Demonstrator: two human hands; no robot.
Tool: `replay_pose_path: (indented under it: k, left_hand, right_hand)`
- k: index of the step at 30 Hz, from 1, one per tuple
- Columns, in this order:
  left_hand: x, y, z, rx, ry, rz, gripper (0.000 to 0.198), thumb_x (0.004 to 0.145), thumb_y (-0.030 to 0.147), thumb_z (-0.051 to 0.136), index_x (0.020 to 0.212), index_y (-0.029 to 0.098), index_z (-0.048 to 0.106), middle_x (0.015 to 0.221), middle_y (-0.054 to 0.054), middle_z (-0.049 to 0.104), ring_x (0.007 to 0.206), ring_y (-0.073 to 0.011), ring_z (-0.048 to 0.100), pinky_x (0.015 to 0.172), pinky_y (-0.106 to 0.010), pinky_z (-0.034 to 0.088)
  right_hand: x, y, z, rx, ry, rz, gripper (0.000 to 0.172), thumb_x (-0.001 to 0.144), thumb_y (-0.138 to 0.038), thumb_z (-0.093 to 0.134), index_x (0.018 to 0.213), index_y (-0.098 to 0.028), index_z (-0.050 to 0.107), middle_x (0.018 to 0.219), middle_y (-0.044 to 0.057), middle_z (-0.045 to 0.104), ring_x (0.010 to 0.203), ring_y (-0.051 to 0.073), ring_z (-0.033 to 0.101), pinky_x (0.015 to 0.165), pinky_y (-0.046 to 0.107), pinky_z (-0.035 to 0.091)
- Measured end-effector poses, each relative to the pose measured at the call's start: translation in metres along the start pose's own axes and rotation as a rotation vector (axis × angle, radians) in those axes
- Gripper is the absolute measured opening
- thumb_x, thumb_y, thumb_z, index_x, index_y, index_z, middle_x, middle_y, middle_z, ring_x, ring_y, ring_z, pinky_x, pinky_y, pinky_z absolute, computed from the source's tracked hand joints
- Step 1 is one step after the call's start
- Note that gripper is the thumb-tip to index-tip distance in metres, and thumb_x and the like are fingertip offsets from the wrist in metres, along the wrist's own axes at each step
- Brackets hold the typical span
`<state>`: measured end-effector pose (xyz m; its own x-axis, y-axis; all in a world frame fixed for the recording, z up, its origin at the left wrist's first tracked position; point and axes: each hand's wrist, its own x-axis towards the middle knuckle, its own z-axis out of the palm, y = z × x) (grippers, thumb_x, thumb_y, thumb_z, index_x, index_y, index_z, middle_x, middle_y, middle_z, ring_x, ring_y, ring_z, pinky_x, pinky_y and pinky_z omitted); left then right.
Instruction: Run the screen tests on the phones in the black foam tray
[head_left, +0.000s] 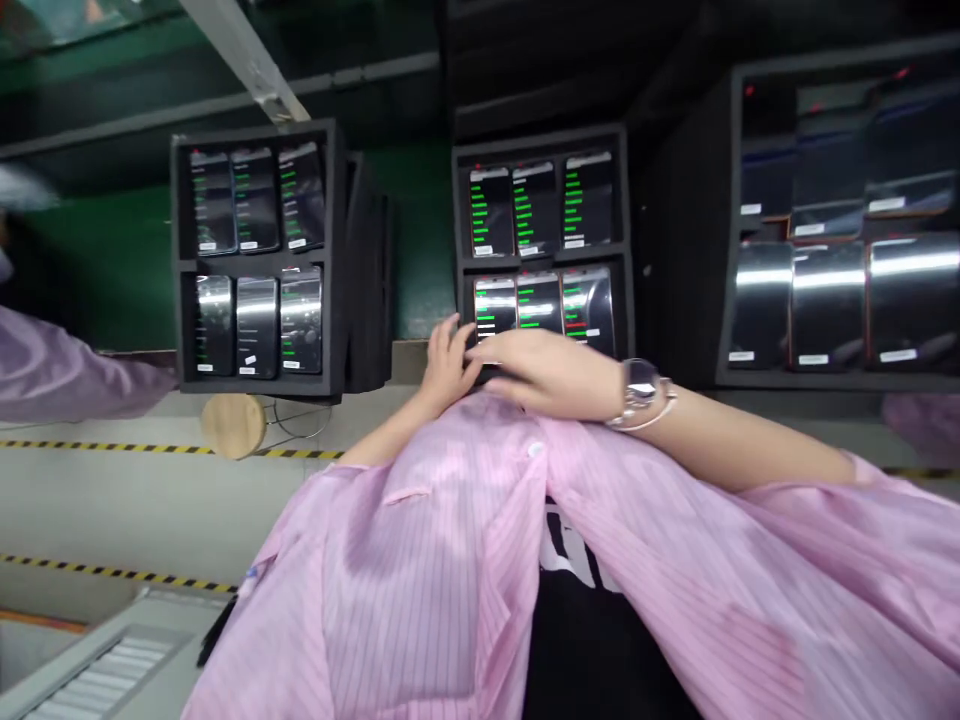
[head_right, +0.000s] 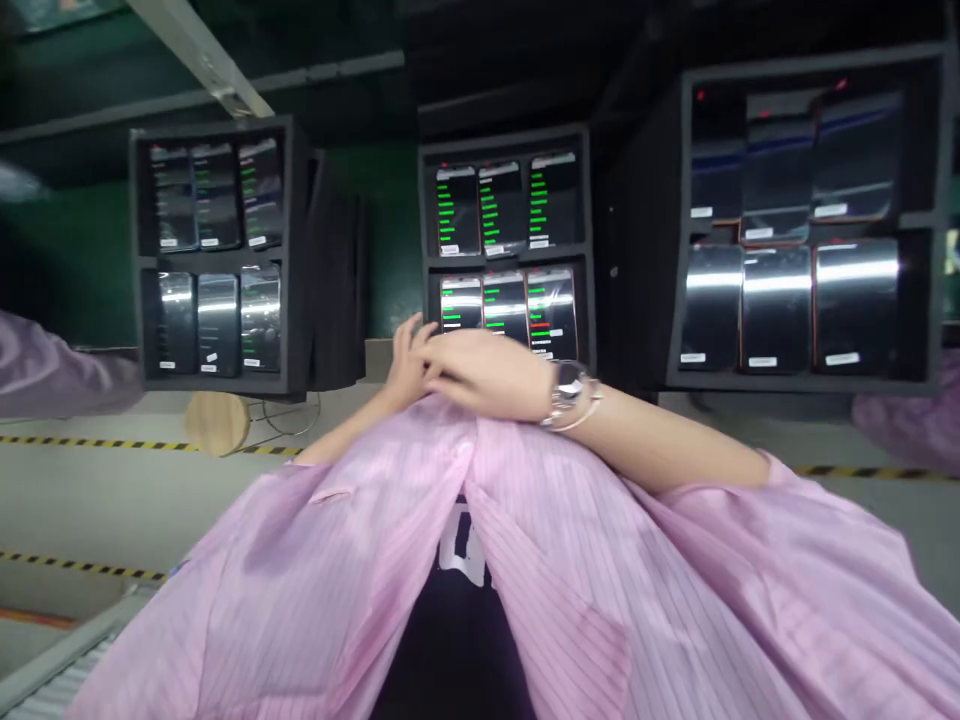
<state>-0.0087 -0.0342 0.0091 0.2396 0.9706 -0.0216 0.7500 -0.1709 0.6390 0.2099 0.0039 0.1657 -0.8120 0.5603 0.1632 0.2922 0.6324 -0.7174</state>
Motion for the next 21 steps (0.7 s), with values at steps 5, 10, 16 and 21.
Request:
replay_pose_path:
  k: [5, 10, 16, 21]
  left_hand:
    - [-0.013, -0.011, -0.011, -0.125, -0.12, -0.063, 0.068, 0.106, 0.056, 0.053, 0.161, 0.019, 0.035, 0.168, -0.022, 0.036, 0.161, -0.0343, 0.036, 0.13, -0.057, 0.037]
    - [0.003, -0.002, -0.014, -0.061, -0.278, -0.136, 0.073, 0.104, 0.052, 0.061, 0.164, 0.019, 0.035, 0.173, -0.026, 0.025, 0.16, -0.0423, 0.037, 0.129, -0.063, 0.035]
    - [0.012, 0.007, -0.014, -0.012, -0.286, -0.181, 0.078, 0.101, 0.056, 0.066, 0.165, 0.024, 0.036, 0.171, -0.025, 0.034, 0.151, -0.0468, 0.048, 0.121, -0.067, 0.042]
    - [0.011, 0.008, -0.014, 0.036, -0.264, -0.2, 0.078, 0.099, 0.058, 0.067, 0.166, 0.027, 0.038, 0.168, -0.024, 0.039, 0.148, -0.0483, 0.05, 0.116, -0.067, 0.048]
  right_hand:
    - [-0.147, 0.067, 0.048, -0.211, 0.517, 0.618, 0.035, 0.1, -0.039, 0.054, 0.123, -0.019, 0.071, 0.122, 0.018, 0.072, 0.122, 0.038, 0.066, 0.108, 0.068, 0.053]
    - [-0.155, 0.076, 0.098, -0.232, 0.441, 0.627, 0.042, 0.098, -0.043, 0.056, 0.13, -0.019, 0.068, 0.14, 0.018, 0.065, 0.145, 0.041, 0.049, 0.121, 0.073, 0.039]
    - [-0.102, 0.089, 0.103, -0.29, 0.303, 0.557, 0.046, 0.104, -0.043, 0.052, 0.141, -0.018, 0.063, 0.153, 0.016, 0.06, 0.153, 0.038, 0.044, 0.13, 0.069, 0.027]
    - [-0.097, 0.091, 0.106, -0.335, 0.251, 0.534, 0.05, 0.108, -0.047, 0.051, 0.146, -0.016, 0.061, 0.156, 0.017, 0.059, 0.155, 0.037, 0.043, 0.131, 0.07, 0.025]
